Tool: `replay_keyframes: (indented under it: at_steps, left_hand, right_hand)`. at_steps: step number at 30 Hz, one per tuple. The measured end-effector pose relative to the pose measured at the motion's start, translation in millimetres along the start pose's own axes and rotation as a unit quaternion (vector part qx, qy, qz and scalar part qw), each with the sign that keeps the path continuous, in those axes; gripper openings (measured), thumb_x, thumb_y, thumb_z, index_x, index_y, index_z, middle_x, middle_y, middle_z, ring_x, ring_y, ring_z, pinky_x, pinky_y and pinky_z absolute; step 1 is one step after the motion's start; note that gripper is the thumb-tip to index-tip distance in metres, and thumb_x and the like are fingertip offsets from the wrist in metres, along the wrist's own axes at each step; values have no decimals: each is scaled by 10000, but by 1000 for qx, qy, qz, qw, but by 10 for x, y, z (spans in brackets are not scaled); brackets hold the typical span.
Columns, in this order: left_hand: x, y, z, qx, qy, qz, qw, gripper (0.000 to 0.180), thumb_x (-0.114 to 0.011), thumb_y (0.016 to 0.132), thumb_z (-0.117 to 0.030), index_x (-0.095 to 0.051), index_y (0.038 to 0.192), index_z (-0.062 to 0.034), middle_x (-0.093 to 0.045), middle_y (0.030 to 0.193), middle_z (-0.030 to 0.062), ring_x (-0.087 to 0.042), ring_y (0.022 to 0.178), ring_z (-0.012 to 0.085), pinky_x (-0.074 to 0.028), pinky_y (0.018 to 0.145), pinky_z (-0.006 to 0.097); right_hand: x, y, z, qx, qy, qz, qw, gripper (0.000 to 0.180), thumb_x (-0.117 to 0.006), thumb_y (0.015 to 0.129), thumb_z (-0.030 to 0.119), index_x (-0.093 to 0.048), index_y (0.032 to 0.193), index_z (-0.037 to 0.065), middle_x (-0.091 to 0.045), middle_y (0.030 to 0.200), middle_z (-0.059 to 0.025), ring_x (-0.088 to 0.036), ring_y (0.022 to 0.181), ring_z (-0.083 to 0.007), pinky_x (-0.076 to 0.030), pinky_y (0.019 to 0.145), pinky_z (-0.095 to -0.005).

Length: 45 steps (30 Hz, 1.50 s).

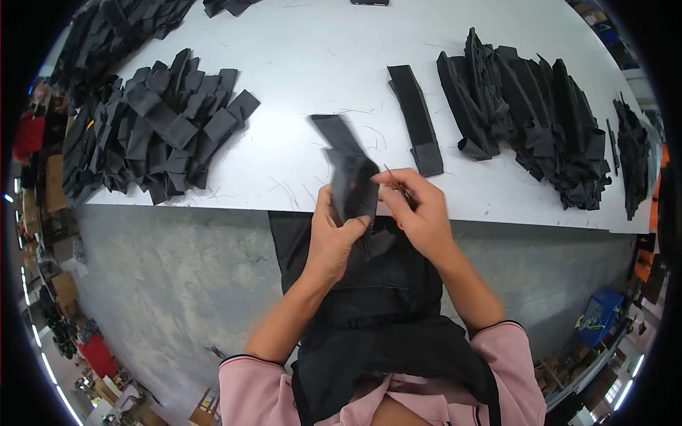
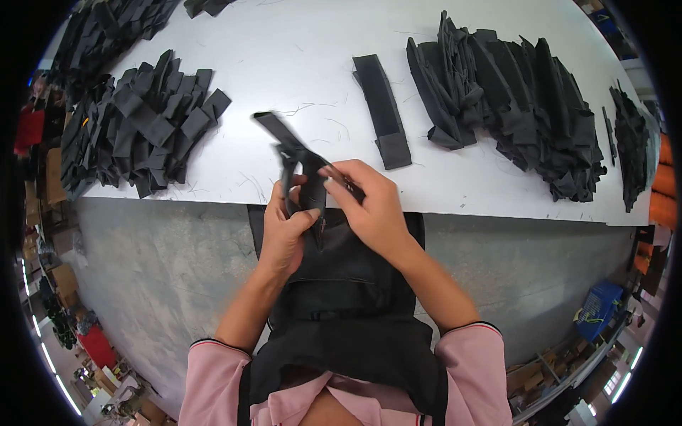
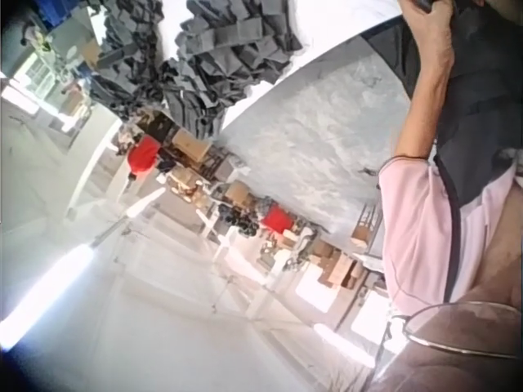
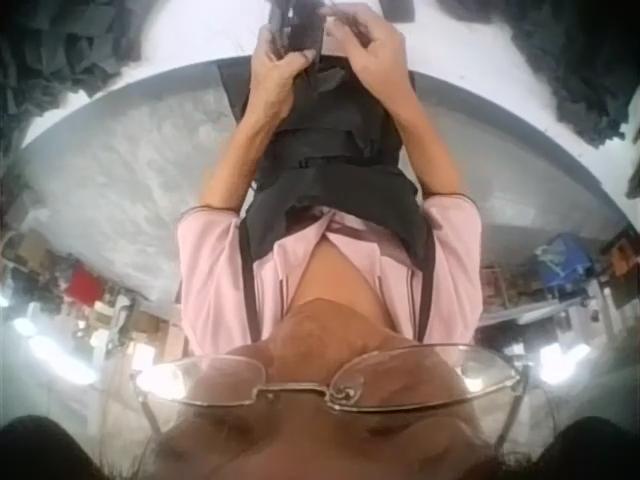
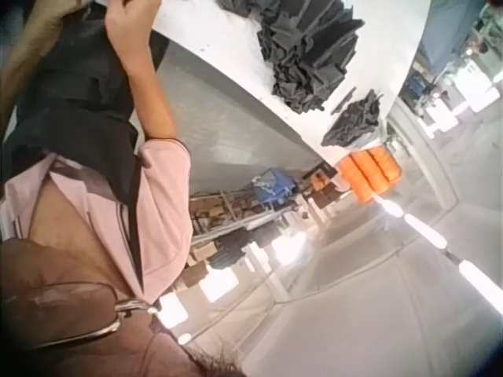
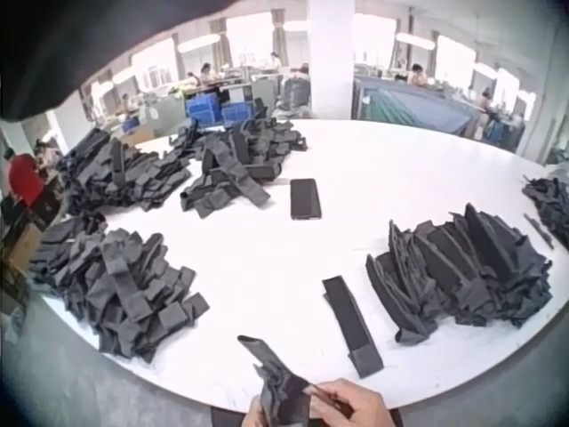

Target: The recorder is using a small pair of nippers to trim excess thread and tidy up black fabric strips in a factory setting.

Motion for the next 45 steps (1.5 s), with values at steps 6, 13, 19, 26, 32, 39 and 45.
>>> replay_keyframes:
  at_steps: [6, 13, 19, 26, 32, 39, 45]
  left_hand:
    - [67, 14, -71, -57, 27, -71, 995, 530, -576, 720, 42, -410, 1222, 12, -461, 1078, 77, -492, 918, 101, -429, 793, 239]
    - [49, 24, -72, -77, 45, -74, 993, 507, -571, 737, 52, -397, 1212, 18, -489, 1055, 76, -509, 891, 101, -441, 780, 243]
    - [44, 6, -84, -94, 48, -86, 991, 424, -562, 750, 37, -389, 1136, 10, -504, 982, 66, -491, 853, 90, -433, 728, 223]
    - [38, 4, -48, -76, 49, -91, 992, 495, -574, 738, 43, -397, 1200, 24, -489, 1057, 77, -503, 906, 107, -432, 799, 246]
    - [22, -6, -37, -53, 45, -99, 993, 524, -564, 733, 52, -378, 1222, 18, -498, 1054, 67, -505, 915, 113, -431, 813, 258]
    - [-29, 192, 18, 19, -118, 65, 991, 613, -591, 904, -279, -290, 1358, 2, -476, 1042, 72, -513, 1001, 167, -481, 811, 331]
    - [45, 266, -69, 16, -91, 100, 991, 624, -603, 892, -347, -332, 1319, 20, -539, 1017, 112, -583, 918, 213, -508, 826, 367]
  right_hand:
    - [-11, -262, 459, 141, -359, 26, 922, 324, -678, 724, 41, -609, 1040, 69, -590, 843, -67, -574, 628, -218, -443, 557, -293]
    - [-144, -251, 534, 222, -447, 44, 865, 299, -689, 716, 55, -613, 1005, 44, -631, 861, -84, -608, 700, -244, -477, 606, -319]
    - [-192, -272, 506, 239, -481, 48, 842, 288, -683, 725, 69, -604, 1000, 36, -634, 840, -75, -605, 688, -225, -478, 601, -312]
    - [-192, -287, 492, 246, -491, 40, 835, 275, -684, 722, 83, -602, 980, 39, -632, 811, -62, -596, 649, -224, -473, 568, -312]
    - [16, -182, 170, 70, -250, 67, 963, 222, -622, 797, 2, -584, 1015, -2, -649, 840, -90, -588, 618, -126, -454, 531, -271]
    - [-136, 58, -31, -72, 185, -20, 980, 253, -555, 853, -10, -490, 1098, -27, -629, 930, -100, -589, 708, -97, -452, 623, -196]
    - [-295, -329, -189, -61, 168, -7, 984, 257, -600, 840, -15, -496, 1076, -14, -587, 920, -69, -582, 713, -92, -470, 650, -215]
Point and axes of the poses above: each hand's wrist, its own y-axis towards the middle knuckle, its own x-axis out of the back of the hand, z = x × y, the point moved 7 cm from there along y, towards the middle knuckle
